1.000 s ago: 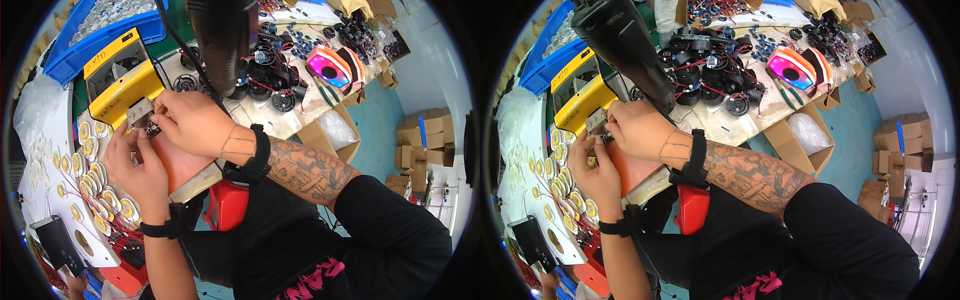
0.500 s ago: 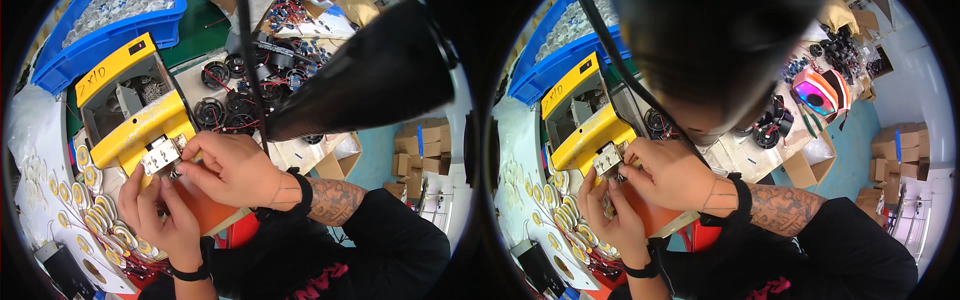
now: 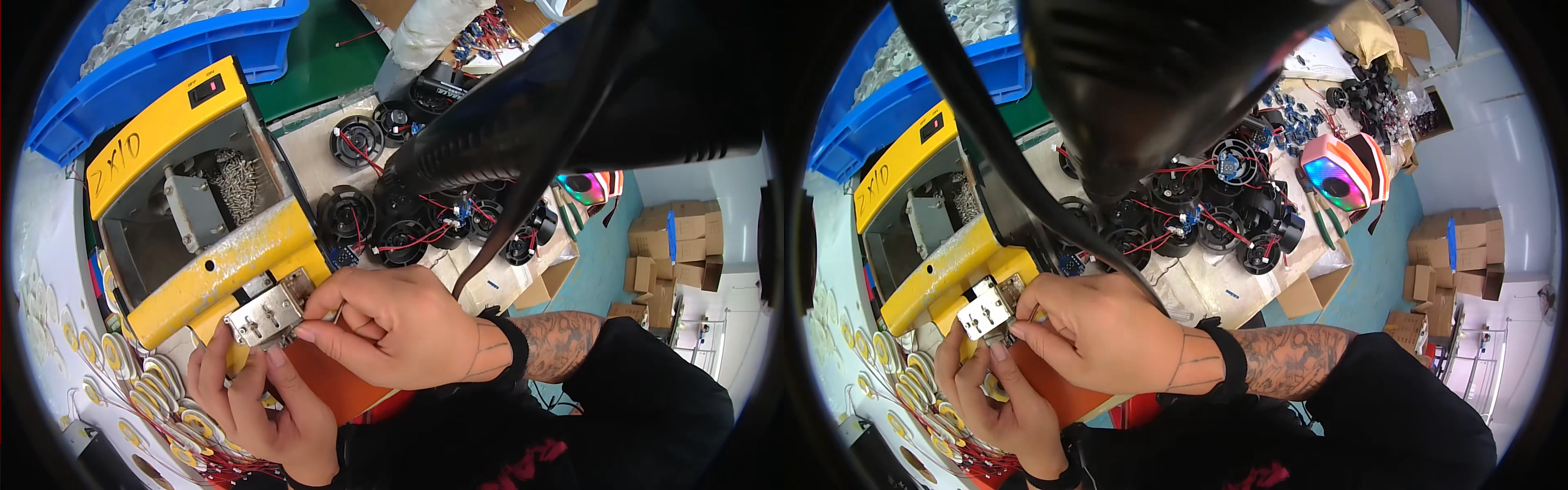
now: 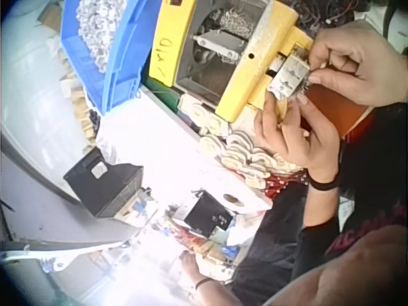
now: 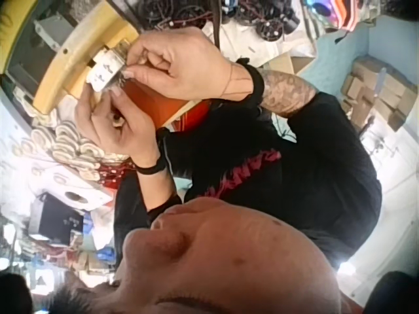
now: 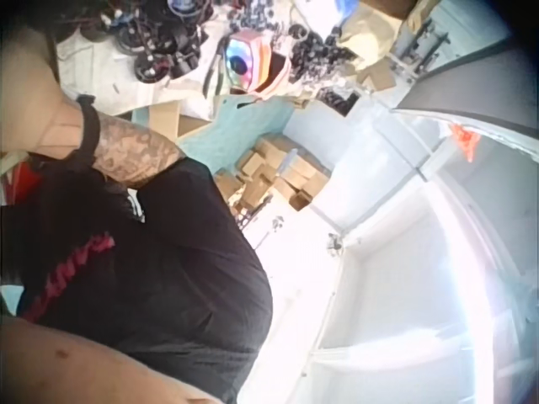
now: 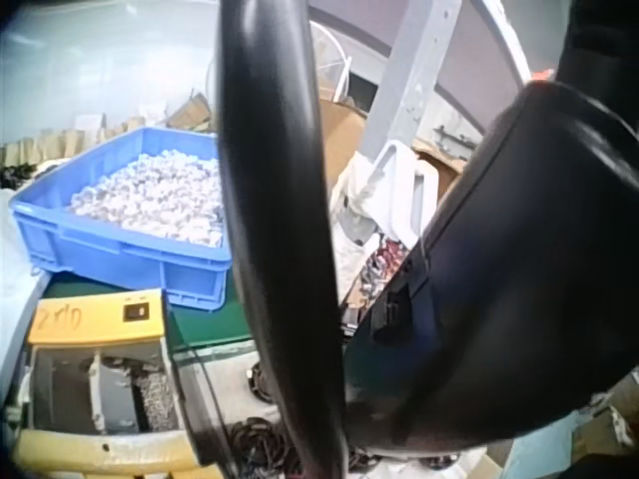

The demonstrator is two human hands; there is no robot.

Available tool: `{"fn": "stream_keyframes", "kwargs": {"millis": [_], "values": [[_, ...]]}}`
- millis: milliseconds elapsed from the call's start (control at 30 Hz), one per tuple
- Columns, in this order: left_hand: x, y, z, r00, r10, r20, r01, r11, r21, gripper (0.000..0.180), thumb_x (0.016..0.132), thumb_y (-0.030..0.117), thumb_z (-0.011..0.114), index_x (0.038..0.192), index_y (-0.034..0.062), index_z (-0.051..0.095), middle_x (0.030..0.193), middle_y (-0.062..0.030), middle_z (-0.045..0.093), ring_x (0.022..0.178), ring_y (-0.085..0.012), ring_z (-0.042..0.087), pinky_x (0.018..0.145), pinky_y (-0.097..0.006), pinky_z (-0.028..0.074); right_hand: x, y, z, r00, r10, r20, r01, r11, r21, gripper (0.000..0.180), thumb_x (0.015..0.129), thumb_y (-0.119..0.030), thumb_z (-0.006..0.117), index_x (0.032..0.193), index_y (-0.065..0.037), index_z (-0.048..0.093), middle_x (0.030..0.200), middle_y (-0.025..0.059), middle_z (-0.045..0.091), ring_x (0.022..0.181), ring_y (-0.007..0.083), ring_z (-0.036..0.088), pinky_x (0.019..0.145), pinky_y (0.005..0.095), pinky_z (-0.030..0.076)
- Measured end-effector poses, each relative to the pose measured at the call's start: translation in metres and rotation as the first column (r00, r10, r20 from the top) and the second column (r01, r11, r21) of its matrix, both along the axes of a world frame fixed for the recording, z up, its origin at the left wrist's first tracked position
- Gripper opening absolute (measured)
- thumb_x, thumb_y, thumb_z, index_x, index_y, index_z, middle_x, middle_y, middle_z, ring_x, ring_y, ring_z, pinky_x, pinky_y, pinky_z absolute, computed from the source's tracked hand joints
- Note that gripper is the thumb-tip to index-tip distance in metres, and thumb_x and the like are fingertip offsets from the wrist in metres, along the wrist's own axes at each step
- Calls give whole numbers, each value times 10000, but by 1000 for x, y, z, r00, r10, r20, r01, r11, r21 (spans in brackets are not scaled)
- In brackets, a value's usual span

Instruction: Manually assemble and test electronic components using a heat gun and fixture.

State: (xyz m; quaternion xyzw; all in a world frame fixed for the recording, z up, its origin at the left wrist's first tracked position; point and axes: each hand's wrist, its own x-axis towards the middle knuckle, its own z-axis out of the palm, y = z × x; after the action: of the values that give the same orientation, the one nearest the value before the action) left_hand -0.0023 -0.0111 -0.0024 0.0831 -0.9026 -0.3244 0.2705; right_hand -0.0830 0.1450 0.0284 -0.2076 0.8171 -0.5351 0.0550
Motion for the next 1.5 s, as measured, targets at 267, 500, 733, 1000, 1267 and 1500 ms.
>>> {"fn": "stream_keyframes", "kwargs": {"millis": [267,500,733,1000,1267,1500], "values": [[-1,0,-1,1000,-6,-8,6,1000,-3,101,894,-20,701,967,1,634,1280,-215,657,1204,-418,529,1023,-530,436,0,0,1,1000,2,-3,-2,1000,14,132,869,-99,814,921,-70,696,534,-37,385,437,88,367,442,282,290],[0,-2,2,1000,-19,11,20,997,-75,101,918,-33,685,979,-7,609,1301,-220,635,1200,-382,564,1012,-483,454,-1,0,-3,998,1,-55,0,1000,15,135,869,-105,817,916,-73,695,540,-36,392,438,84,363,440,282,286],[-1,2,0,1000,-7,-22,7,1000,17,112,891,-17,700,981,9,639,1289,-205,656,1197,-412,539,1022,-533,436,0,0,0,1000,-9,-5,9,1000,23,143,864,-96,821,890,-75,682,521,-33,370,432,81,355,436,289,287],[-1,0,4,999,-43,19,44,998,-55,63,970,-11,658,1000,-9,604,1330,-211,607,1173,-320,599,1015,-436,456,0,0,-3,998,-10,-56,10,1000,-16,156,840,-59,828,880,-59,678,511,-28,349,418,96,345,431,294,279],[0,-1,2,998,-51,27,52,998,-43,94,964,-30,657,1031,8,603,1333,-198,605,1189,-314,591,1025,-433,453,-3,0,-6,995,9,-104,-13,999,-35,152,838,-47,825,883,-57,680,512,-30,337,414,92,336,424,297,268],[1,-2,2,998,-57,29,58,997,-47,105,963,-31,659,1035,16,600,1350,-192,597,1198,-310,583,1033,-430,449,-4,0,-5,993,8,-119,-12,999,-31,155,833,-42,826,879,-57,679,515,-31,330,414,94,333,424,300,264]]}}
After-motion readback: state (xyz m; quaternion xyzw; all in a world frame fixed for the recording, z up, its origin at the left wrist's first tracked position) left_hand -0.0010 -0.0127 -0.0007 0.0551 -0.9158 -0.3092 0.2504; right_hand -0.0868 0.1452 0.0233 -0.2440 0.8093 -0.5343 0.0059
